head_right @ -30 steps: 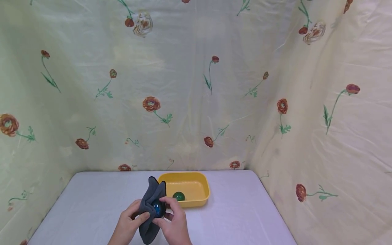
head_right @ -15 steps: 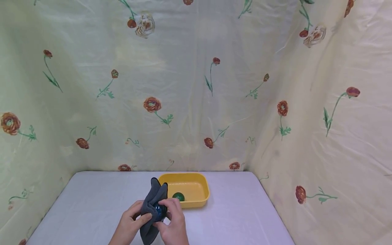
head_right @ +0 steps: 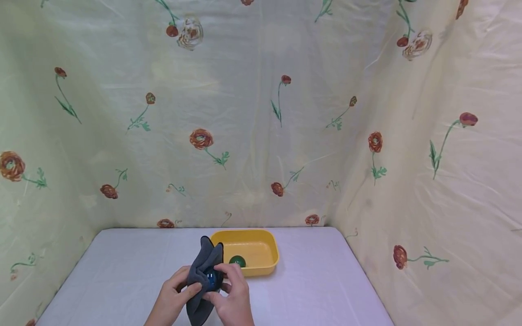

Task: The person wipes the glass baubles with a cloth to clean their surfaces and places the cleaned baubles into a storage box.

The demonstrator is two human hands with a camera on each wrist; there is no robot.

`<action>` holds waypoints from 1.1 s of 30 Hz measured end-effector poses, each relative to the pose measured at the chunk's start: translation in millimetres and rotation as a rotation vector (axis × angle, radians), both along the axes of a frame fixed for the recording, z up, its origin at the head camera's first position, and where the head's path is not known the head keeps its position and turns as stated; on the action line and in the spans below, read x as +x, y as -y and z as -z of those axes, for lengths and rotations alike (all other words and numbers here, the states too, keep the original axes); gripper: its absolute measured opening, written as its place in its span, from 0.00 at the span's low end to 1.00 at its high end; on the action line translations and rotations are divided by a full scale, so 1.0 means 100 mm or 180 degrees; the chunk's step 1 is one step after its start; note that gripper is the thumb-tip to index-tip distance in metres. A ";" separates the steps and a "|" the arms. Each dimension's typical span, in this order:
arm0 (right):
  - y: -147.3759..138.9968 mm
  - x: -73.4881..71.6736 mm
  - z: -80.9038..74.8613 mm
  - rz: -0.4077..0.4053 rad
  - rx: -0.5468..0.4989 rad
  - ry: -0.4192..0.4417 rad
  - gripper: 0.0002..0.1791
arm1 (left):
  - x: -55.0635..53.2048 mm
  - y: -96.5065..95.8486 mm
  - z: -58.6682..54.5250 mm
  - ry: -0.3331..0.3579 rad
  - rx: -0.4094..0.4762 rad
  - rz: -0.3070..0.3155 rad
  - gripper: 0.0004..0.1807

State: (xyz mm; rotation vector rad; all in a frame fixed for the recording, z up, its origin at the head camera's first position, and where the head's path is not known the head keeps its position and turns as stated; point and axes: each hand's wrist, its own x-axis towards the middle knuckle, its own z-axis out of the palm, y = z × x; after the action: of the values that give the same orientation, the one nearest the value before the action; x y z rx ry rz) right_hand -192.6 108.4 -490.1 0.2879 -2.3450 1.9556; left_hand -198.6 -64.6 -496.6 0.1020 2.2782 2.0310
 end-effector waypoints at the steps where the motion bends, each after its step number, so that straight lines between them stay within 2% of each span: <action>1: 0.00 0.00 0.00 -0.0004 -0.0037 0.0023 0.30 | 0.00 0.00 0.00 -0.0011 0.0010 0.0000 0.26; 14: -0.05 -0.01 0.03 -0.0097 -0.0292 0.0288 0.29 | 0.02 0.01 0.01 -0.0074 0.0088 0.0018 0.25; 23: -0.08 -0.05 0.05 -0.0119 -0.0319 0.0491 0.30 | 0.02 0.02 0.01 -0.0159 0.0113 0.0041 0.22; 33: -0.10 -0.08 0.04 -0.0151 -0.0473 0.0783 0.30 | 0.02 0.00 0.05 -0.0112 0.0174 0.0105 0.23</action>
State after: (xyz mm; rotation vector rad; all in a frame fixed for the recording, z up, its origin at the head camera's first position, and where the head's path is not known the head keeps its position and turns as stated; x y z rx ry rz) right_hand -200.8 118.6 -494.4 0.0985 -2.3314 2.2929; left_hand -197.0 -64.7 -501.4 0.1792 2.2262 2.0918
